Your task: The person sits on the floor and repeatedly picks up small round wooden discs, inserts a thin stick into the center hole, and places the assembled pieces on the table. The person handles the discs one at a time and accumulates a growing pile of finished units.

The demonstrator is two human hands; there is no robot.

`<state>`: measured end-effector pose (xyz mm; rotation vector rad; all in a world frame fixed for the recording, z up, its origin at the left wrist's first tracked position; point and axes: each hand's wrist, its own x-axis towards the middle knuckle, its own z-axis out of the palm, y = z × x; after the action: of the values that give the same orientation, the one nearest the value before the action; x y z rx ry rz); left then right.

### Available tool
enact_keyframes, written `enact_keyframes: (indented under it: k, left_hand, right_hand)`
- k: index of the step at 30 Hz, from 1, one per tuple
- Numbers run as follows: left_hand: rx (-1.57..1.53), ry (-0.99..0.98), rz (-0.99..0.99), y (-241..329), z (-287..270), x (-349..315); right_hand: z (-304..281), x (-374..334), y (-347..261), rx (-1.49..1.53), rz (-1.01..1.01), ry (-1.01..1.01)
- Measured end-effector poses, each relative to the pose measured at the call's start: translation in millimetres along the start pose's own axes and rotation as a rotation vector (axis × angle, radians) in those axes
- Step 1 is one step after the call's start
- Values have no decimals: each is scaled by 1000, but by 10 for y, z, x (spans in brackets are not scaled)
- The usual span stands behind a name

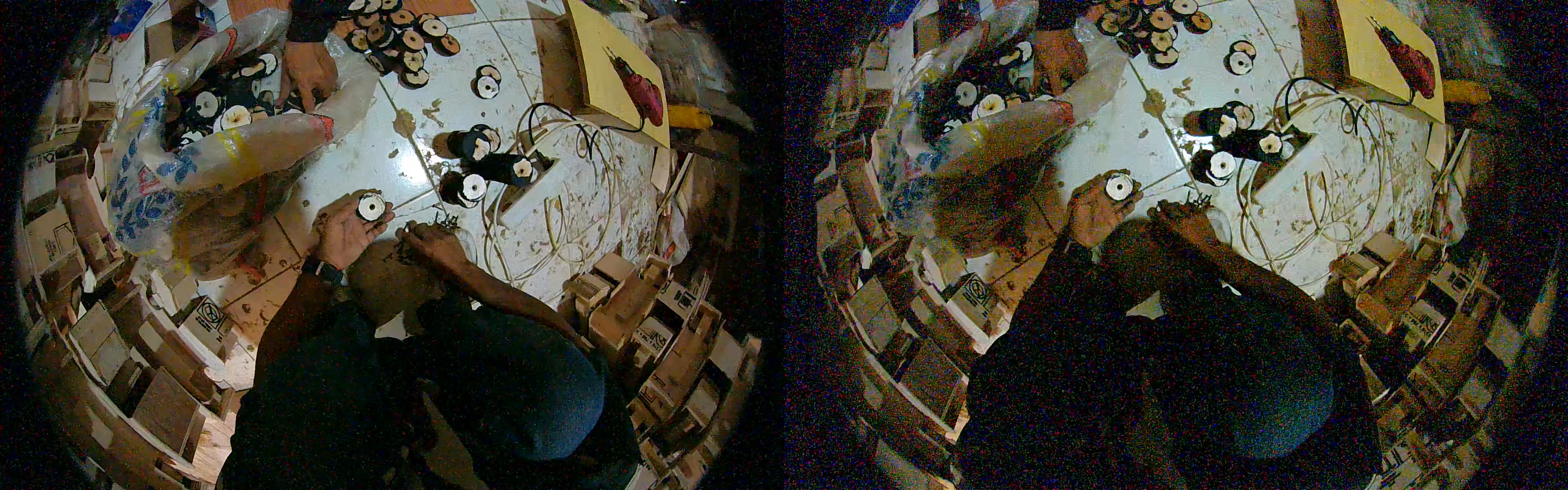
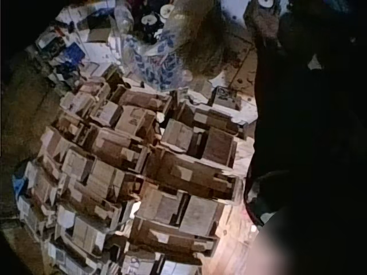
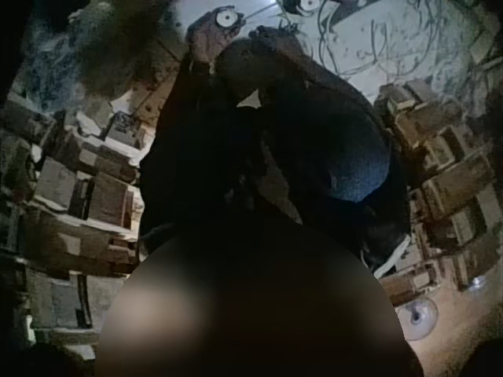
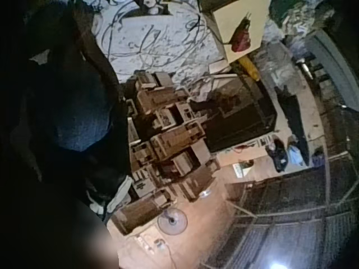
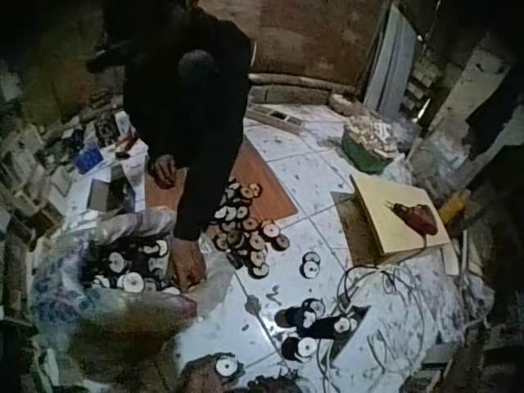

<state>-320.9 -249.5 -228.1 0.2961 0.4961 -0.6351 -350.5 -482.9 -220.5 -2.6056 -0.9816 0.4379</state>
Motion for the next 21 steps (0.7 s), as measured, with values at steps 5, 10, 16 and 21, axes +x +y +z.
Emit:
enact_keyframes:
  k: [5,10,16,21]
  left_hand:
    - [68,-23,-47,17,-62,-22]
    - [31,-94,-34,-25,-97,-35]
    - [-73,-14,-43,-135,4,11]
    - [-96,-44,-59,-124,72,-5]
  right_hand:
    - [-53,74,-5,-39,-19,-77]
    - [-281,126,-153,488,279,-26]
    - [-528,433,-205,681,286,347]
    - [-564,643,-266,616,254,446]
